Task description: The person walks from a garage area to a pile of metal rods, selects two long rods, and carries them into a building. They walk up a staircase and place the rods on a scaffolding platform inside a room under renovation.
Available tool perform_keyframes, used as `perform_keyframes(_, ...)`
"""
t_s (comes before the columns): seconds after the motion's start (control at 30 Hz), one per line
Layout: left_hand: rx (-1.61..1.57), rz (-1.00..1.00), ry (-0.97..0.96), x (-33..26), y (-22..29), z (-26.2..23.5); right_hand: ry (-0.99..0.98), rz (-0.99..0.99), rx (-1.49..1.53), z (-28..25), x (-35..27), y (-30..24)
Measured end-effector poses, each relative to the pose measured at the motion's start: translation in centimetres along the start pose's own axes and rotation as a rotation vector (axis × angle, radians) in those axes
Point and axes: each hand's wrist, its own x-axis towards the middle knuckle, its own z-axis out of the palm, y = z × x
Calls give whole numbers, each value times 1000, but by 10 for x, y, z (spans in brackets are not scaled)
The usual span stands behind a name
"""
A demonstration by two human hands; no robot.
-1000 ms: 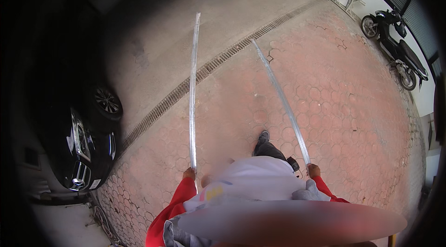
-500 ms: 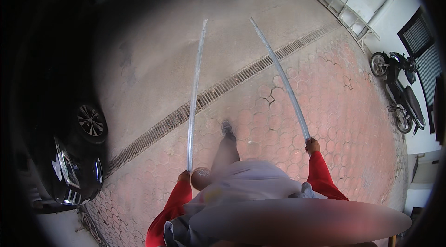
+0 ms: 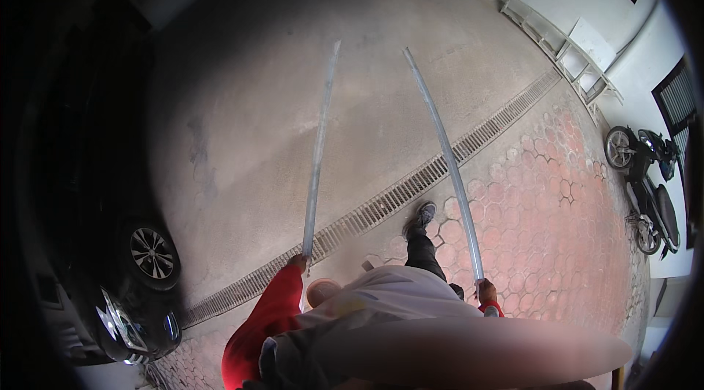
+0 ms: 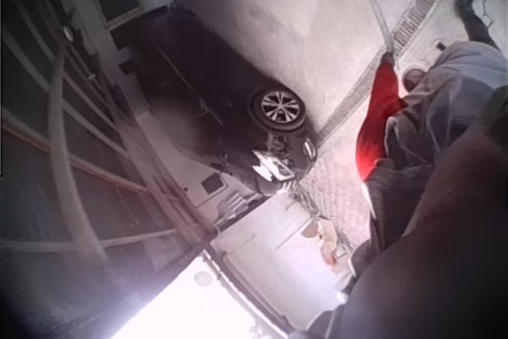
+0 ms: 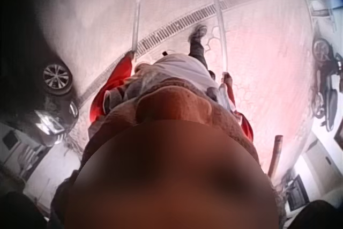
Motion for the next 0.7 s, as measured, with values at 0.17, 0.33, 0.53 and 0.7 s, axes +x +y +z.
perform_keyframes(0.17,241,-33,32,75,143,-23,-1,-19,30,-26,164,-73)
perform_keyframes(0.33,274,31,-28,121,287,-50,5,43,87,-111,343,-207)
perform_keyframes(0.53,273,-20,-106,237,433,-83,69,-28,51,-196,549,-390)
perform_keyframes(0.7,323,-53,-142,391,561,-126,138,-23,117,-197,664,-500)
